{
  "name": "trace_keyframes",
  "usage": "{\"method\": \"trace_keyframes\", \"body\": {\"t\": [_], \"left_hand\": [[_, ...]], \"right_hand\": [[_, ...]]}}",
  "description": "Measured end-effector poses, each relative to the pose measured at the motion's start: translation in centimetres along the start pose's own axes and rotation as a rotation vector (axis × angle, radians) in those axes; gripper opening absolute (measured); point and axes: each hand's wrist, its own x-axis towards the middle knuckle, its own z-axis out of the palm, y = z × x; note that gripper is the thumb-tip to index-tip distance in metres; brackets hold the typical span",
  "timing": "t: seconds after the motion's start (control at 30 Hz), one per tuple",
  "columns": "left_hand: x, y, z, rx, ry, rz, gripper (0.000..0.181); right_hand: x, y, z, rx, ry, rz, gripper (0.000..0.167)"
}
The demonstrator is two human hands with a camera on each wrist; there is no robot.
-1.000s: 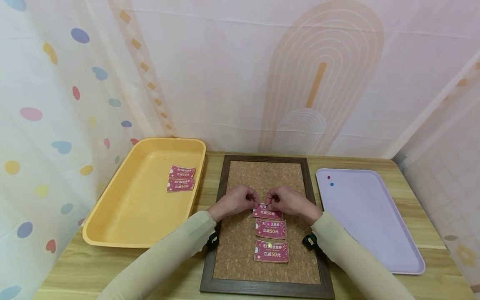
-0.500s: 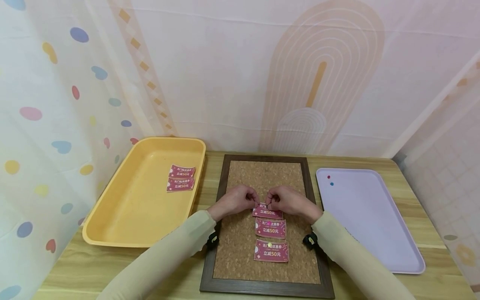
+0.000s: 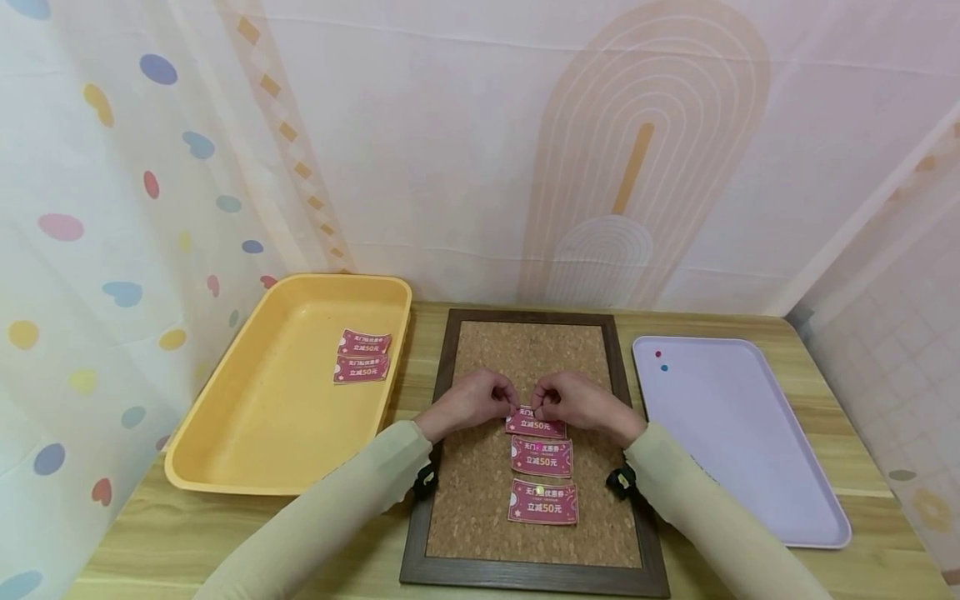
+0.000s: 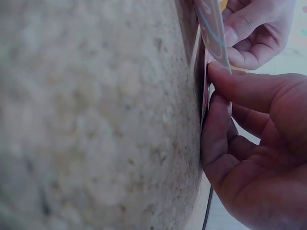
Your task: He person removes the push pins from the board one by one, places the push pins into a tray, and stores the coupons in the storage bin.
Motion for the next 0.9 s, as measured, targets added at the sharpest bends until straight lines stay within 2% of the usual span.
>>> {"method": "trace_keyframes", "body": {"t": [0.6, 0.9], "left_hand": [[-0.01, -0.07, -0.07, -0.001, 0.002, 0.018, 0.007], [0.01, -0.22, 0.04, -0.013, 0.002, 0.029, 0.008]], "right_hand": [[0.05, 0.1, -0.11, -0.029, -0.02, -0.036, 0.014], [0.03, 0.07, -0.31, -0.019, -0.054, -0.049, 0.014]]}}
